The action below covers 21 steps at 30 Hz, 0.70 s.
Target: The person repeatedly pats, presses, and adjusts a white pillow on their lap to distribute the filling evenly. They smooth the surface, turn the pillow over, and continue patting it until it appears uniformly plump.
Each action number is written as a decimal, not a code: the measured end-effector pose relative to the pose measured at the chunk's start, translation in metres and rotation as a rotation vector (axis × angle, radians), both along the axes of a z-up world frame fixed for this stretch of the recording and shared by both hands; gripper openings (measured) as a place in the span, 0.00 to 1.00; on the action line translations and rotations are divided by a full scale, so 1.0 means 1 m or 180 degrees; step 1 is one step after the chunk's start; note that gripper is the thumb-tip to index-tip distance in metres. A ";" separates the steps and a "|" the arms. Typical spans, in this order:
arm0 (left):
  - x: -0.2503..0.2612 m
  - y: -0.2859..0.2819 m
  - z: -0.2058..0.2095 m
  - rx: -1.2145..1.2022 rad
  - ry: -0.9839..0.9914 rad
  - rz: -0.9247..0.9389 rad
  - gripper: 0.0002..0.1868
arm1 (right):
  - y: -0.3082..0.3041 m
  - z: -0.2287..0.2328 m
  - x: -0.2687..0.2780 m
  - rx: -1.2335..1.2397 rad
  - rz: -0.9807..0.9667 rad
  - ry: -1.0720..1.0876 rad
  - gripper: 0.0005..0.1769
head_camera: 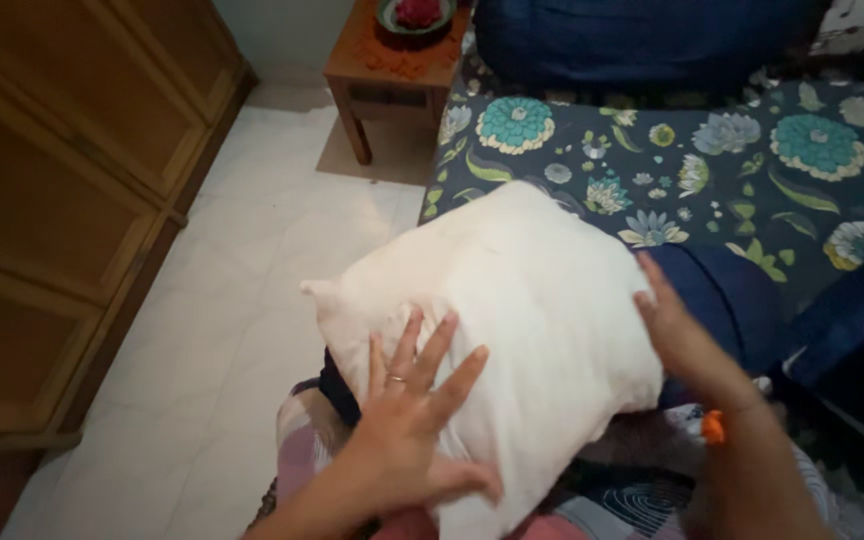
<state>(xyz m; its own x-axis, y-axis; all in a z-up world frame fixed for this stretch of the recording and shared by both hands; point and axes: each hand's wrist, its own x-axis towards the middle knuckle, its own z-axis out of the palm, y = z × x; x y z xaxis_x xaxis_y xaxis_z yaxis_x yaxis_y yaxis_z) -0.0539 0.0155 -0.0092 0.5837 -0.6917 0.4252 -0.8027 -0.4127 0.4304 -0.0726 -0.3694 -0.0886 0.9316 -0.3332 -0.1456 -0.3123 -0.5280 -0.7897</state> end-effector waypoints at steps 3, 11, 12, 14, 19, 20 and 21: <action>-0.002 -0.015 -0.039 -0.0043 -0.0553 0.0476 0.47 | 0.027 -0.002 -0.005 0.0053 0.0062 -0.0617 0.34; 0.010 -0.023 -0.067 -0.0364 -0.0968 0.0650 0.33 | 0.040 0.020 -0.001 -0.0876 -0.0506 -0.0467 0.22; 0.011 -0.023 -0.064 -0.0379 -0.0940 0.0628 0.33 | 0.036 0.017 -0.001 -0.0826 -0.0545 -0.0807 0.22; 0.016 -0.023 -0.059 -0.0416 -0.0918 0.0588 0.33 | 0.023 0.013 0.000 -0.1221 -0.0039 -0.1792 0.22; 0.019 -0.018 -0.061 -0.0572 -0.0724 0.0560 0.30 | 0.017 -0.014 0.005 -0.0250 0.0518 -0.1443 0.23; 0.017 -0.017 -0.061 -0.0595 -0.0734 0.0567 0.31 | 0.024 -0.015 0.000 -0.0016 0.0234 -0.1143 0.21; 0.017 -0.017 -0.060 -0.0625 -0.0768 0.0561 0.31 | 0.029 -0.012 -0.001 0.0213 -0.0055 -0.0866 0.19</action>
